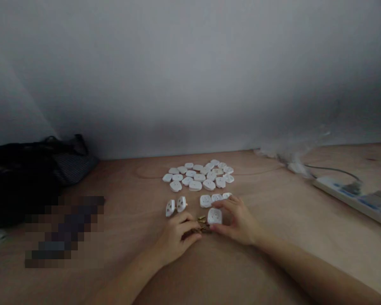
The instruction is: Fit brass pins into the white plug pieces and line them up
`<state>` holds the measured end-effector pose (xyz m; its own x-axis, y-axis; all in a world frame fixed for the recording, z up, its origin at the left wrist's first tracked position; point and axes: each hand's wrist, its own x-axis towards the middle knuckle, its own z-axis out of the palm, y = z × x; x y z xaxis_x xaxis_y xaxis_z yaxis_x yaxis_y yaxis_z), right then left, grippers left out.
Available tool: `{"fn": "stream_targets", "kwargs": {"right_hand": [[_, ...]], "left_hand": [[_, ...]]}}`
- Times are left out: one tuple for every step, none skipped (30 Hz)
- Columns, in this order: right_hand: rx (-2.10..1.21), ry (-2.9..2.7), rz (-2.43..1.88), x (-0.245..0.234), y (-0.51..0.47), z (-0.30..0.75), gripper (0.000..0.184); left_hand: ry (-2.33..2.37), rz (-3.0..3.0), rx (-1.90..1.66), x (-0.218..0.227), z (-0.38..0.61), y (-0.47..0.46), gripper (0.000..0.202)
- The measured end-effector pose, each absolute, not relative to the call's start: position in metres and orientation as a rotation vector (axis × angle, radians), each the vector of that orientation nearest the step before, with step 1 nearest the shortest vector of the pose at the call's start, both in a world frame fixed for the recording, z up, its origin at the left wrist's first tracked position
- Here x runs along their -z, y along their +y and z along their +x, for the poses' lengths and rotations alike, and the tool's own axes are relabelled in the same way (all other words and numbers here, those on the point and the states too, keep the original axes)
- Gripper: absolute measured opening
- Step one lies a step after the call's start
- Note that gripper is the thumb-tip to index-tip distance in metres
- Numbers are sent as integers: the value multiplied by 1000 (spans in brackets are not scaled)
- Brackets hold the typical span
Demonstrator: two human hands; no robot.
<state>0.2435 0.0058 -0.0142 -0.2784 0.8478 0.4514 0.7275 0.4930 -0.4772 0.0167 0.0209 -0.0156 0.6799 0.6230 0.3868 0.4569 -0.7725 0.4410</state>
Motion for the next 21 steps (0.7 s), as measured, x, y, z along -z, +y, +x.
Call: {"fn": "stream_targets", "kwargs": {"right_hand": [[-248,-2069,-1282,16,1,246,41],[-257,-2070,-1276,17,-2,247,40],[-269,-2075,-1268,18,-4,248,40],[-275,-2074,-1265,19,-5,248,40],[-281,-2071,-1265,19,-5,248,41],[-291,-2069,-1263,19,-5,248,41],[-300,-2071,-1257,19,-4,247,41],[-304,-2071,-1254,19,-4,247,41],[-306,-2071,-1253,19,-3,246,41],[-310,-2072,-1248,19,-3,246,42],[-316,-2076,-1241,19,-3,246,42],[-321,-2079,-1234,19,-3,246,43],[-324,-2081,-1231,20,-3,246,43],[-325,-2083,-1229,20,-4,246,44],[-327,-2084,-1228,20,-4,247,44],[-328,-2087,-1227,21,-4,247,44],[-328,-2091,-1229,21,-4,248,43],[-327,-2093,-1235,21,-4,248,43],[-327,-2095,-1236,22,-3,248,43],[-327,-2101,-1231,22,-3,248,43],[-325,-2111,-1223,22,-3,248,43]], "left_hand": [[866,2565,-759,16,19,21,15],[873,2548,-762,17,20,21,14],[875,2536,-772,17,21,21,12],[875,2529,-783,18,21,22,10],[876,2525,-789,19,21,22,10],[877,2525,-789,19,21,22,10],[882,2526,-780,20,21,22,10],[892,2527,-772,20,20,21,10],[903,2524,-763,19,20,21,10],[914,2520,-755,19,20,20,9],[923,2513,-750,18,20,19,7],[932,2505,-743,16,20,19,4],[945,2495,-740,14,20,18,3],[963,2481,-733,13,19,18,5],[985,2458,-721,11,18,18,7],[1008,2429,-705,9,16,19,8],[1030,2397,-681,8,14,20,9],[1051,2362,-653,7,13,21,8],[1070,2324,-626,7,11,23,8],[1083,2290,-603,7,9,24,8],[1093,2266,-591,8,8,26,8]]}}
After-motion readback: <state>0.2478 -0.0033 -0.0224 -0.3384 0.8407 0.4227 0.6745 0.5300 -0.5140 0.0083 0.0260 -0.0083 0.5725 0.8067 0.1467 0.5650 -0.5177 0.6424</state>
